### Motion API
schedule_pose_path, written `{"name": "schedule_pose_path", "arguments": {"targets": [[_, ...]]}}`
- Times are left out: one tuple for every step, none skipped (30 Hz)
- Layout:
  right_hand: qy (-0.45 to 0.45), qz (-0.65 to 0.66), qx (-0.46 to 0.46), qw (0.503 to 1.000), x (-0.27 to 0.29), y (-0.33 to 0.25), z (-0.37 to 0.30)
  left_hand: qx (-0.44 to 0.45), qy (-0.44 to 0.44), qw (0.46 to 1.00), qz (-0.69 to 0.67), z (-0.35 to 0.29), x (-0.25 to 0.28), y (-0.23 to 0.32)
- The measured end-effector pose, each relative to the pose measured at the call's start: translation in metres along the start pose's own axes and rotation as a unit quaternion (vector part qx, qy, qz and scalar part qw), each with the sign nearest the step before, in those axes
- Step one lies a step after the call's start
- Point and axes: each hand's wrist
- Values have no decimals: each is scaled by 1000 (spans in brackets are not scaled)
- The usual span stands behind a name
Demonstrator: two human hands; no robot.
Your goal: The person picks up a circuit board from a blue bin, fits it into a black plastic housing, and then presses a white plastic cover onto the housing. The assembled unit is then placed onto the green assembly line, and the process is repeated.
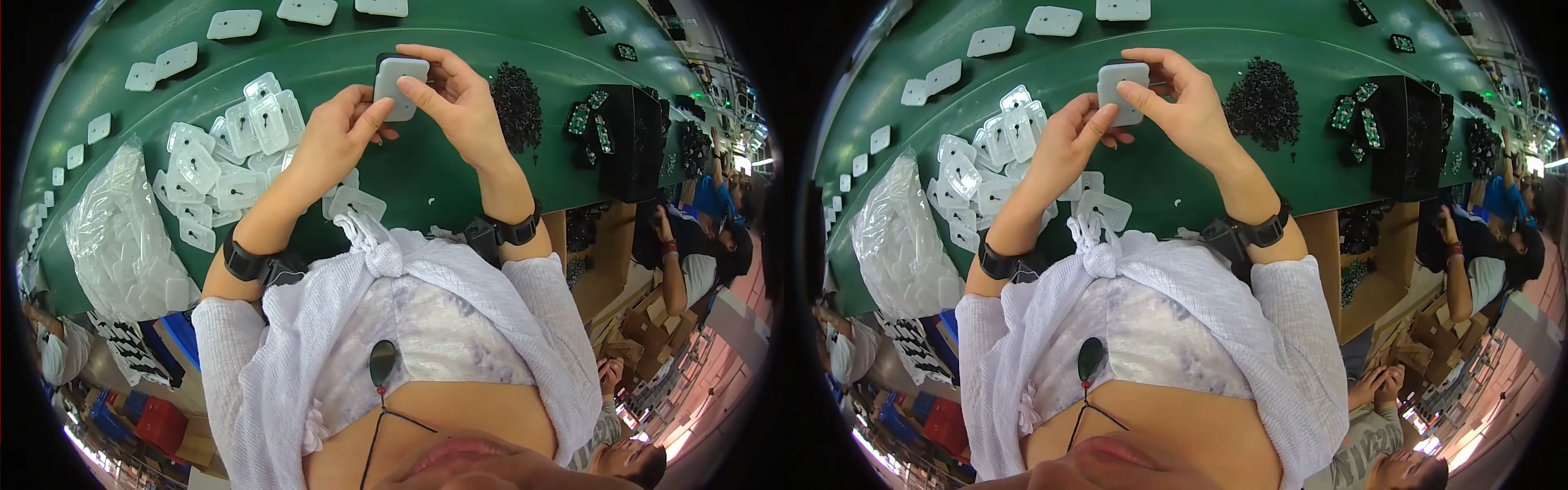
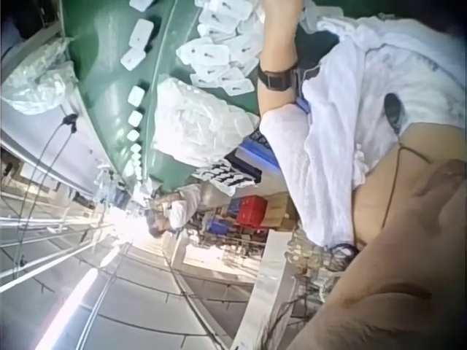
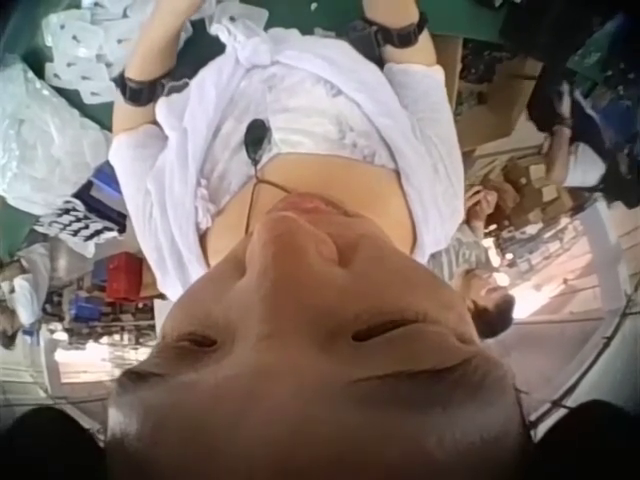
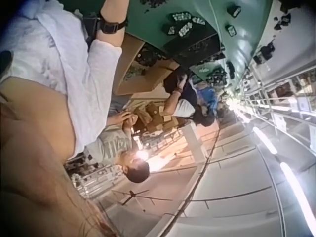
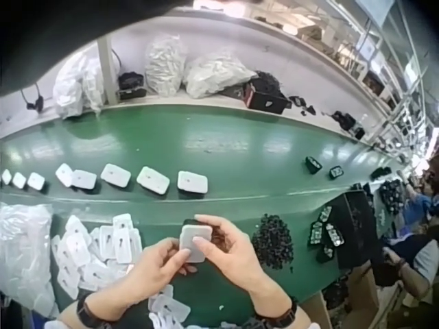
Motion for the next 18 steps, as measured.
{"name": "schedule_pose_path", "arguments": {"targets": [[10,-7,9,1000,0,2,0,-1,0,1000,-1,1,-1,0],[19,-13,18,1000,-1,3,0,-3,-1,1000,1,0,-2,1],[18,-13,18,1000,-2,2,1,-5,-1,1000,3,-1,-2,1],[20,-44,42,998,-2,1,3,-6,0,1000,1,0,0,-1],[24,-72,66,995,0,1,4,-21,0,1000,22,2,1,-4],[24,-71,66,995,3,1,8,-37,0,998,42,3,2,-7],[58,-109,109,986,8,3,15,-37,2,998,44,1,3,-10],[93,-149,150,973,15,5,24,-62,18,997,44,1,4,-11],[89,-184,122,971,26,8,36,-88,37,995,43,-1,5,-12],[106,-217,129,962,33,5,49,-88,41,994,43,-4,8,-10],[90,-239,110,960,45,6,62,-81,30,993,76,-8,10,-7],[72,-260,93,958,57,11,78,-74,22,991,109,-11,13,-4],[74,-261,93,958,71,17,90,-75,20,991,109,-14,17,-1],[17,-209,185,960,83,26,103,-98,31,979,176,-17,20,2],[-42,-154,275,948,91,32,116,-121,43,962,242,-21,24,4],[-45,-151,277,948,95,36,130,-120,47,961,243,-26,29,8],[-60,-227,155,960,108,34,135,-154,85,931,320,-25,34,13],[-93,-286,38,953,107,39,149,-176,143,887,402,-31,42,13]]}}
Point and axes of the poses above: each hand's wrist, its own z-axis towards the middle knuckle, its own x-axis out of the back of the hand, y = z × x, and after that the axes turned 13 degrees about -z, right-handed
